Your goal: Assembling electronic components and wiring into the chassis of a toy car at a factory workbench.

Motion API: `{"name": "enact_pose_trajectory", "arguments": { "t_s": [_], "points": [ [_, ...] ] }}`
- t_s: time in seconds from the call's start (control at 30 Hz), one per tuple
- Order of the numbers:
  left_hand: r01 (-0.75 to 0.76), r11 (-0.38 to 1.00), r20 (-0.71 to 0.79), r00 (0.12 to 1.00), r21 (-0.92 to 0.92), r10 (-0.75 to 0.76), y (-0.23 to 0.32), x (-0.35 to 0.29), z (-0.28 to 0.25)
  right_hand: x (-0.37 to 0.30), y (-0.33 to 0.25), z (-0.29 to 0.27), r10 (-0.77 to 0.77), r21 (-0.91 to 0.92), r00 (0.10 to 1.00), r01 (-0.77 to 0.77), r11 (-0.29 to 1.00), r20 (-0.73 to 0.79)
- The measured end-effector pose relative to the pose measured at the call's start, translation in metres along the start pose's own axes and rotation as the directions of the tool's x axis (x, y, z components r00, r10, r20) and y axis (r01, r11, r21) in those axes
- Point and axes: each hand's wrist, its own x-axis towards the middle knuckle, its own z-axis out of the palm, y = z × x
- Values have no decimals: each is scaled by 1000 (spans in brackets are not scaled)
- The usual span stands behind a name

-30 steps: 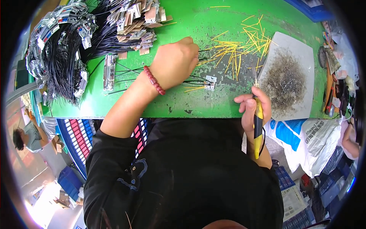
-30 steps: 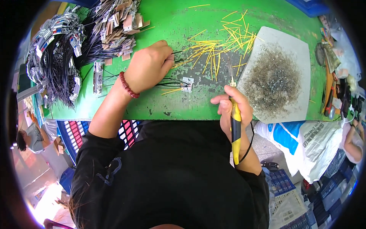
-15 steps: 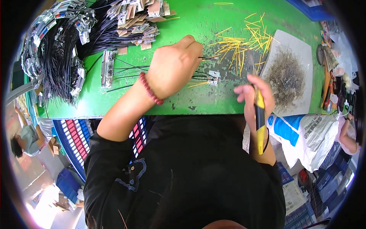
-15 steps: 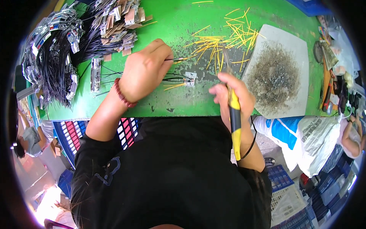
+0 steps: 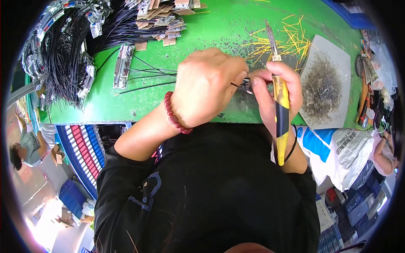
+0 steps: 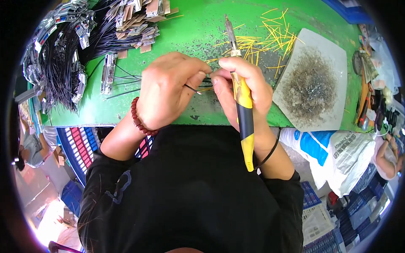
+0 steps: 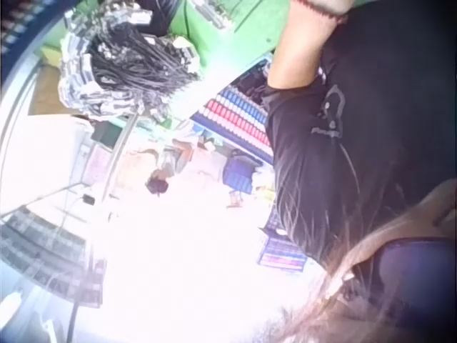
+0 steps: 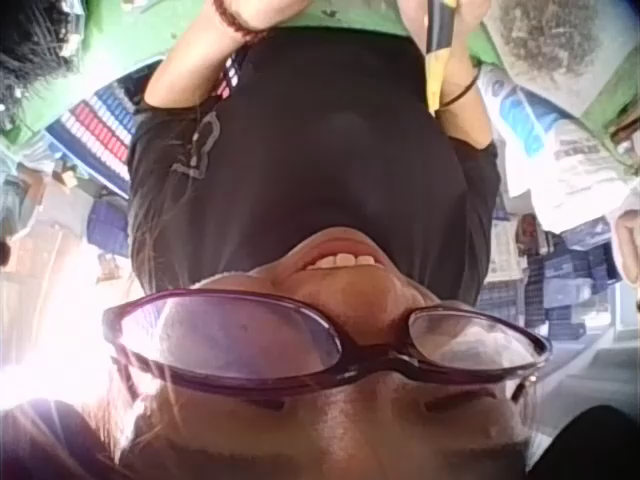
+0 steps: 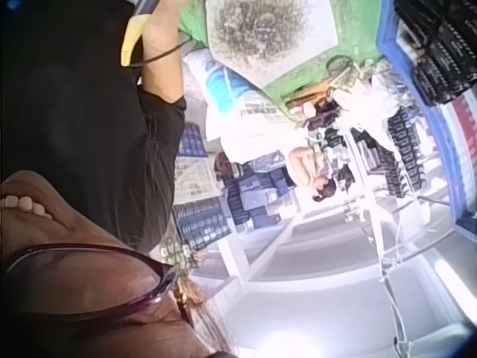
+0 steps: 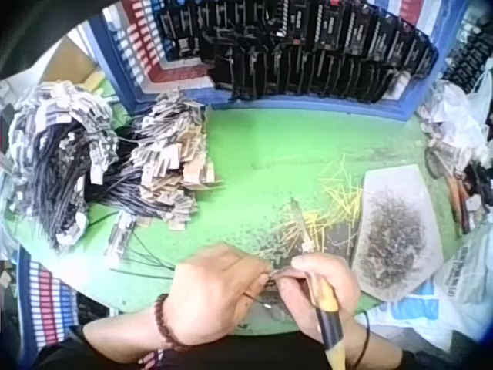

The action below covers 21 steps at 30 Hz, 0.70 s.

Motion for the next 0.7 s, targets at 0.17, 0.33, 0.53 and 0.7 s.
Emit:
{"name": "enact_pose_trajectory", "arguments": {
  "t_s": [0.17,0.33,0.53,0.7],
  "points": [
    [219,926,110,975,-308,-194,-1,-9,7,-4,2,0,-6,48,1000,7,999,-25],
    [225,886,19,971,-406,-238,0,-14,12,-11,5,-2,-15,39,999,17,999,-46],
    [235,911,21,970,-340,-242,1,-16,13,-14,5,-12,-107,-22,993,108,994,54],
    [305,840,53,947,-448,-316,4,-17,13,-14,2,-5,-20,116,999,23,993,-24]
  ]
}}
